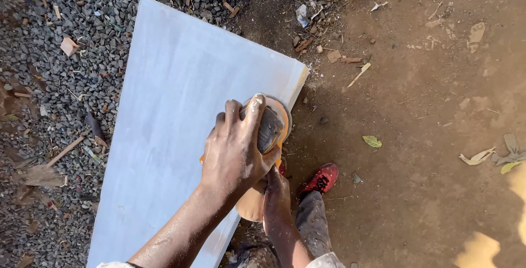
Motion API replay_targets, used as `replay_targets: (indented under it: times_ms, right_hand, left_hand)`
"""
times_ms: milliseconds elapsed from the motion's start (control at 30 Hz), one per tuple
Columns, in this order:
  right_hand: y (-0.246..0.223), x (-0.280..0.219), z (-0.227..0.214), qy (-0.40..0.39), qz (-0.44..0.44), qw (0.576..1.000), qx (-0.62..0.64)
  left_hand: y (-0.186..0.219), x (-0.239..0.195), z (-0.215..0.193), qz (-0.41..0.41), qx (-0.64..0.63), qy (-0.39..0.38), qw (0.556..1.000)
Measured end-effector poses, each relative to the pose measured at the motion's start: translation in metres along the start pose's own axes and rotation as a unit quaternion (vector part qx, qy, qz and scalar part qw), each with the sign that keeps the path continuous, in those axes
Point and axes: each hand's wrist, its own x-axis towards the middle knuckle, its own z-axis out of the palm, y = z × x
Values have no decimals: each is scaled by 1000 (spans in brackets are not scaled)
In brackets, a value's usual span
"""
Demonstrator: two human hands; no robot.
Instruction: The person uses an electric sander to smooth the surface of a white wooden board. They then flip the board to reveal it is a cabinet and continue sanding the edges and interior compartments.
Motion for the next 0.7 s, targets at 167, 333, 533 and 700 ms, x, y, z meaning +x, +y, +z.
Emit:
replay_targets:
  times_ms: [167,333,533,700]
  right_hand:
    - [-54,8,26,14,30,998,62]
    - [-22,9,12,70,55,988,124]
    - [-84,14,31,39,71,995,62]
    - [-80,3,30,84,104,989,64]
  left_hand:
    - [4,37,-4,26,6,50,998]
    - [3,20,3,50,21,43,998]
    - [10,57,-8,29,7,79,996]
    - [13,51,-9,61,4,39,997]
